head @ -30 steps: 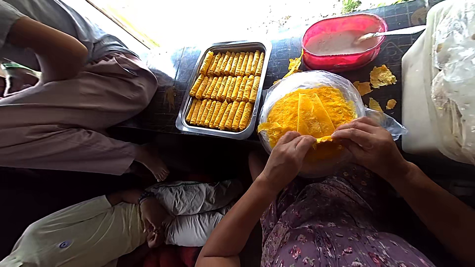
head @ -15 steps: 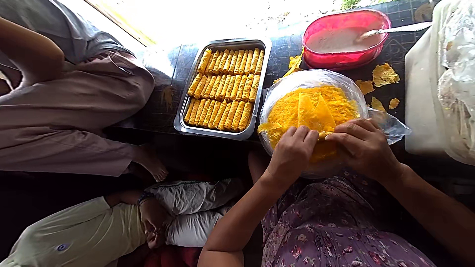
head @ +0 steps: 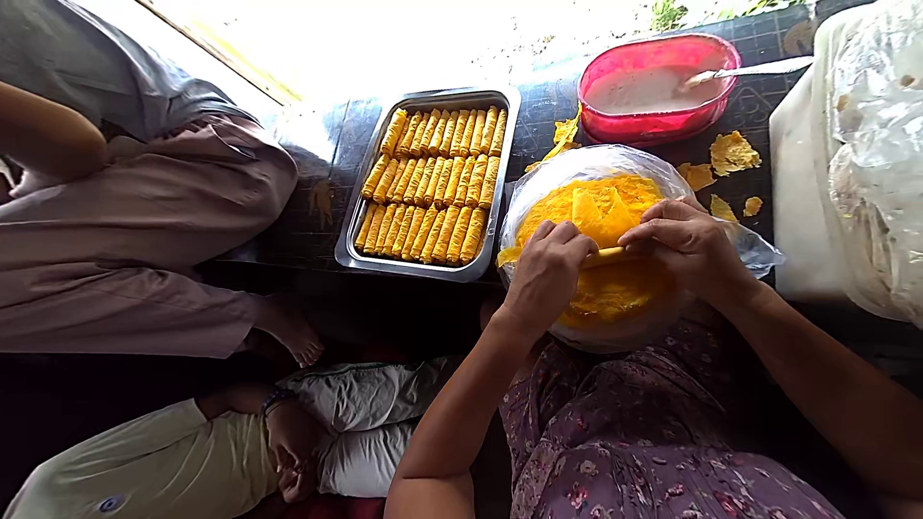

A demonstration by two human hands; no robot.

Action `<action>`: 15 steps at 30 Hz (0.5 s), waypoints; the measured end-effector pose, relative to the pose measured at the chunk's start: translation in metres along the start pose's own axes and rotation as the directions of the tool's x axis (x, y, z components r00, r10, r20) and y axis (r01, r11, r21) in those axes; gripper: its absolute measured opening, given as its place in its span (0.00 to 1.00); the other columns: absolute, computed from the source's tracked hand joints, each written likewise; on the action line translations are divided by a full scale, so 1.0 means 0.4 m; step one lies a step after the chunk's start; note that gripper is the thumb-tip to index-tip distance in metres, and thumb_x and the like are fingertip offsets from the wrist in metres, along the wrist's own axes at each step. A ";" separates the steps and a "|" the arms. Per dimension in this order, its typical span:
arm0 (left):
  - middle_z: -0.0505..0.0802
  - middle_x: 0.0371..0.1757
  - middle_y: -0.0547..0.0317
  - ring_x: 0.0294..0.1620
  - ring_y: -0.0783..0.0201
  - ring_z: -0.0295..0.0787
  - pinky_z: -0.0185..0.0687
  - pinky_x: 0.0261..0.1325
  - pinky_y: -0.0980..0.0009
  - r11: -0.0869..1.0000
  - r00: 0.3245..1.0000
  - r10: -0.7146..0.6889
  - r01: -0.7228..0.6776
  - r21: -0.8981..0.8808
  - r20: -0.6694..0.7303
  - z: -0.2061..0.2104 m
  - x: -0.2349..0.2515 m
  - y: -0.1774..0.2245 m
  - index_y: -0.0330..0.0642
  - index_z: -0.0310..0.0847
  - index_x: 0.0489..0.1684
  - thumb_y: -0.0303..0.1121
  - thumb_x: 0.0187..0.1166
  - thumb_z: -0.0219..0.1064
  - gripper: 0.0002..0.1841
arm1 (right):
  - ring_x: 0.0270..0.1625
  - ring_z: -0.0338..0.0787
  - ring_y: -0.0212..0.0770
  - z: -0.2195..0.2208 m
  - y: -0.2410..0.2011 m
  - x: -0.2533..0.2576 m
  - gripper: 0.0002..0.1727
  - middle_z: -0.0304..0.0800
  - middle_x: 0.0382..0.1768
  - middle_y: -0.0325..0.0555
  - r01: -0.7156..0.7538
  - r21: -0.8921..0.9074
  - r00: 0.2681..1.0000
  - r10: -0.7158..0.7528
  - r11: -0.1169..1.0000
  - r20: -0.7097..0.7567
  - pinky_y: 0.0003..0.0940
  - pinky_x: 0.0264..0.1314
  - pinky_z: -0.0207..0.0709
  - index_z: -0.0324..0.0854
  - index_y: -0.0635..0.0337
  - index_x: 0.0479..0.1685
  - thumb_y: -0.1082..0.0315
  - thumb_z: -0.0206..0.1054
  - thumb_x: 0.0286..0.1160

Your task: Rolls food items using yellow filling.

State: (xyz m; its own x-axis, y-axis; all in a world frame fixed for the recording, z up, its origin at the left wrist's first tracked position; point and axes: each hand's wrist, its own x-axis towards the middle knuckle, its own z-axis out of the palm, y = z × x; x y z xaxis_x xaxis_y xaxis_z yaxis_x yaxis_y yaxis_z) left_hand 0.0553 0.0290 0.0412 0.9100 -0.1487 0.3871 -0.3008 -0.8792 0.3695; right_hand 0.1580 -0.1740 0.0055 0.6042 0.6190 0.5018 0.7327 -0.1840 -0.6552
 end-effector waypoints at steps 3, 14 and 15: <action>0.90 0.37 0.49 0.43 0.51 0.87 0.83 0.48 0.60 0.999 0.999 0.039 -0.039 0.017 0.005 0.005 0.011 0.017 0.39 0.93 0.41 0.16 0.75 0.64 0.11 | 0.49 0.85 0.43 0.006 0.004 0.005 0.07 0.90 0.40 0.47 0.010 -0.009 0.999 -0.010 1.000 -0.041 0.39 0.59 0.72 0.93 0.60 0.40 0.66 0.72 0.74; 0.92 0.41 0.44 0.43 0.47 0.92 0.87 0.48 0.57 0.997 0.999 0.015 -0.018 0.080 0.032 -0.005 -0.001 0.037 0.33 0.89 0.45 0.18 0.77 0.65 0.07 | 0.50 0.90 0.51 0.013 -0.032 -0.035 0.11 0.95 0.43 0.51 0.108 -0.256 0.986 -0.135 0.961 -0.093 0.45 0.55 0.76 0.92 0.61 0.40 0.71 0.62 0.80; 0.92 0.40 0.44 0.42 0.47 0.92 0.88 0.47 0.57 0.998 0.999 0.005 -0.007 0.056 0.036 -0.012 0.007 0.027 0.33 0.88 0.43 0.20 0.78 0.66 0.05 | 0.49 0.90 0.50 0.010 -0.030 -0.024 0.11 0.96 0.42 0.50 0.086 -0.224 0.989 -0.110 0.971 -0.097 0.43 0.56 0.77 0.92 0.62 0.39 0.71 0.62 0.80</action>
State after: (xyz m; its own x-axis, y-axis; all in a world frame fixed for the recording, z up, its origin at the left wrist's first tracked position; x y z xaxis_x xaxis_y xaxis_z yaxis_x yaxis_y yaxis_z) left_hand 0.0534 0.0212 0.0505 0.9181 -0.1697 0.3583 -0.2912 -0.9019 0.3190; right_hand 0.1423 -0.1745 0.0062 0.5475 0.5588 0.6229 0.8333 -0.2962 -0.4667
